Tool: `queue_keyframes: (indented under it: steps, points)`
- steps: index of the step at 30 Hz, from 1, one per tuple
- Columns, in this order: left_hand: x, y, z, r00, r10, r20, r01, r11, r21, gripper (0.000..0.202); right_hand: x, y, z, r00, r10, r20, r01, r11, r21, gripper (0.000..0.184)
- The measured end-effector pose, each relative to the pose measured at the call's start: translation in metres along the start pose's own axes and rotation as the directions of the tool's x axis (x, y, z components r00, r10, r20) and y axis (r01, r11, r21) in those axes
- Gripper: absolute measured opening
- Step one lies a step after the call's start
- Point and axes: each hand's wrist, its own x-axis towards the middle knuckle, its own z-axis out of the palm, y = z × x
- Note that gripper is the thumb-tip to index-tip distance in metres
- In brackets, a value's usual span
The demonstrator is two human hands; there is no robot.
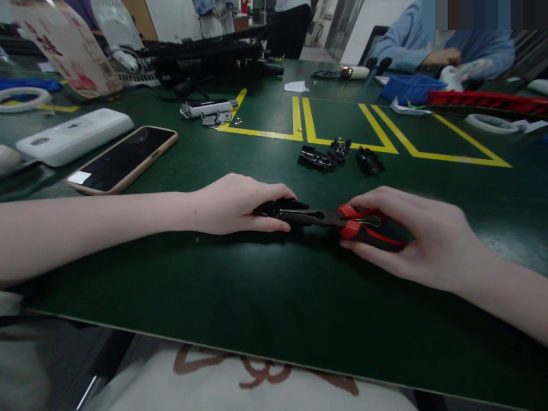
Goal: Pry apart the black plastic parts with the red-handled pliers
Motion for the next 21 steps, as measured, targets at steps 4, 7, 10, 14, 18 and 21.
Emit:
queue_keyframes:
  steps: [4, 7, 10, 14, 18, 21]
  points:
    - [0.0002, -0.0001, 0.0002, 1.0, 0.0, 0.004, 0.0, 1.0, 0.008, 0.042, 0.0001, -0.004, 0.0, 1.0, -0.006, -0.001, 0.006, 1.0, -0.025, 0.028]
    - [0.0006, 0.0008, 0.0, 1.0, -0.015, 0.018, 0.015, 1.0, 0.018, 0.042, 0.0009, -0.0063, 0.0004, 1.0, -0.017, -0.003, 0.017, 1.0, -0.027, 0.027]
    - [0.0012, 0.0017, -0.0003, 1.0, -0.023, 0.019, 0.023, 1.0, 0.015, 0.042, 0.002, -0.0076, 0.0012, 1.0, -0.01, -0.016, 0.009, 1.0, -0.029, 0.026]
    - [0.0012, 0.0014, 0.0001, 1.0, -0.027, 0.01, 0.027, 1.0, -0.007, 0.042, 0.0032, -0.0085, 0.0012, 0.999, 0.034, -0.006, -0.034, 0.999, 0.004, 0.025]
    - [0.0006, 0.0006, 0.0003, 1.0, -0.013, -0.001, 0.013, 0.999, -0.03, 0.041, 0.003, -0.0065, -0.0002, 0.999, 0.044, 0.01, -0.044, 0.998, 0.038, 0.026]
    - [0.0001, 0.0001, -0.0002, 1.0, 0.003, -0.003, -0.003, 1.0, -0.029, 0.042, 0.0021, -0.0028, -0.0006, 0.999, 0.033, 0.015, -0.034, 0.999, 0.042, 0.026]
